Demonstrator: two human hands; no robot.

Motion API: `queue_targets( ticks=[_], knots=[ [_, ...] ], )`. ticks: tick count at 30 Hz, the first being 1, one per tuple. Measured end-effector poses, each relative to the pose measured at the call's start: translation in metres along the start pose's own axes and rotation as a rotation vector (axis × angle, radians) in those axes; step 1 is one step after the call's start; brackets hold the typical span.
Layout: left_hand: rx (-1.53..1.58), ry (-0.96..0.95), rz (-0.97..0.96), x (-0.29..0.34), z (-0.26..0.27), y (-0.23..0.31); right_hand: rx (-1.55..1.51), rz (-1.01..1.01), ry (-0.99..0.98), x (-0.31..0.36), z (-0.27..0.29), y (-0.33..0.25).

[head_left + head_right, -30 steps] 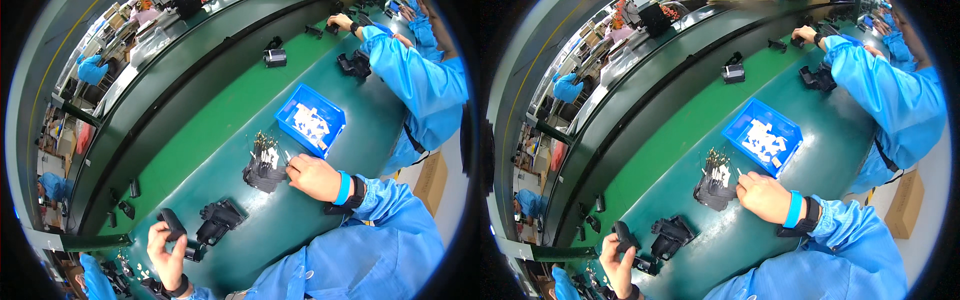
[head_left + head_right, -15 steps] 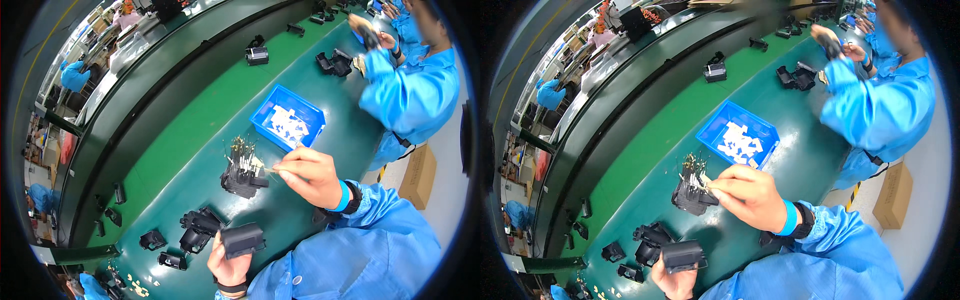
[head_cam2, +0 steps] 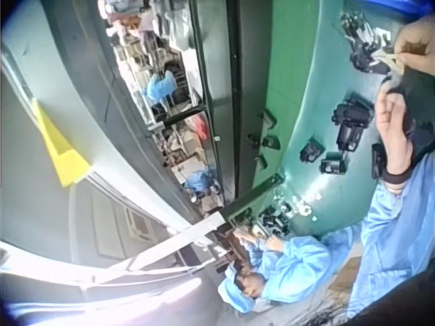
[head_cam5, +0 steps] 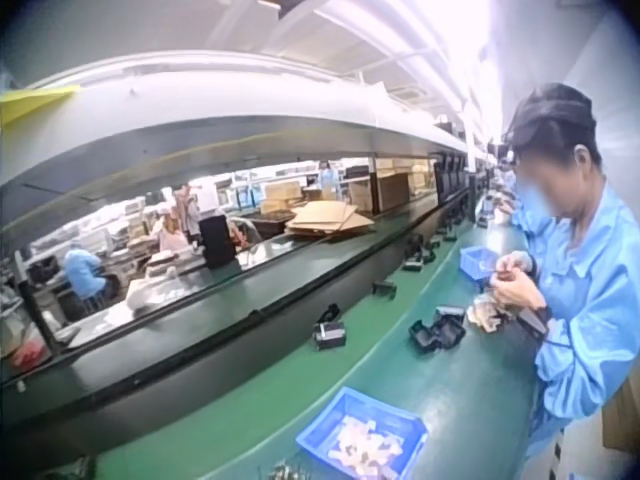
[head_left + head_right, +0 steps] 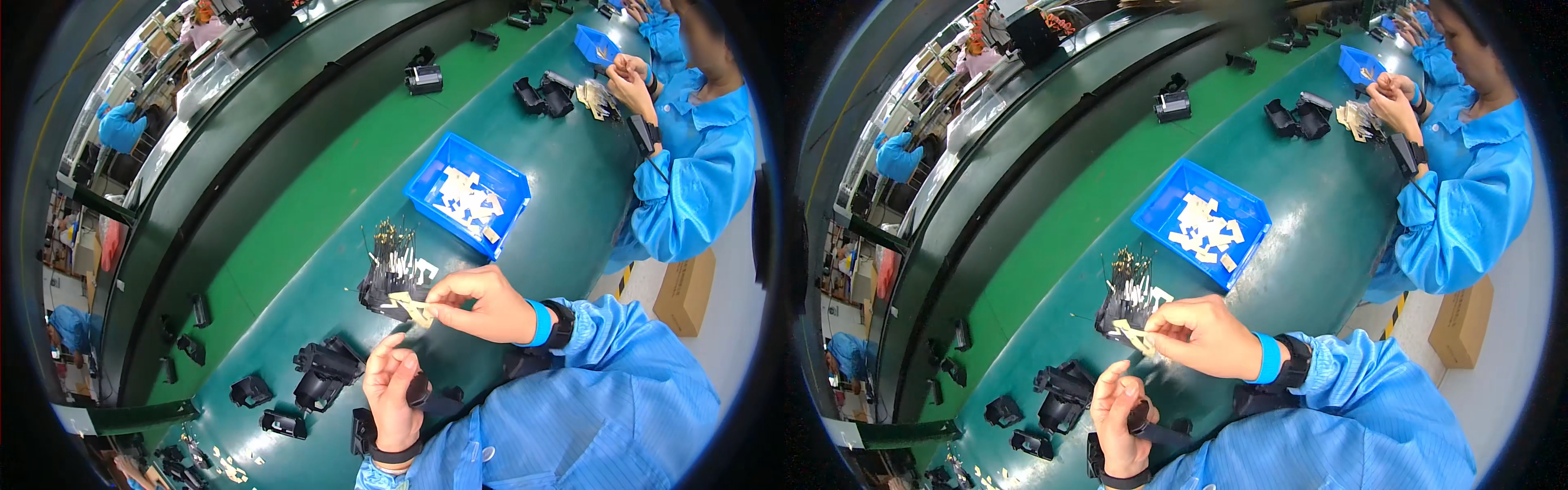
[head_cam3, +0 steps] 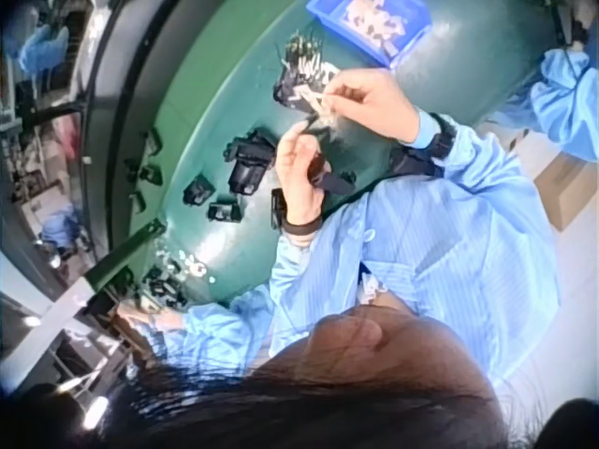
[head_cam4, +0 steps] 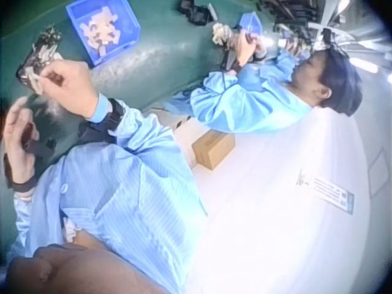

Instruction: Assembling electronic components on a production line.

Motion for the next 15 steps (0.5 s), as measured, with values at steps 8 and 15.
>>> queue_targets(
  ticks=[8,15],
  knots=[
    [-0.038,-0.067,0.084,-0.016,-0.007,-0.003,-0.21,-0.122,-0.046,0.002,-0.003,0.018],
    [-0.004,0.058,0.057,-0.03,-0.011,0.001,-0.182,-0.104,-0.03,0.004,0.002,0.022]
  ],
)
Point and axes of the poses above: each hand's wrist, its own x-axis away from the middle knuckle, its own z-axis out of the back of the hand, y = z × x, the point moved 1 cm from there along -x, towards the middle knuckle, and after that the axes turned 12 degrees about z, right-handed, at the moved point
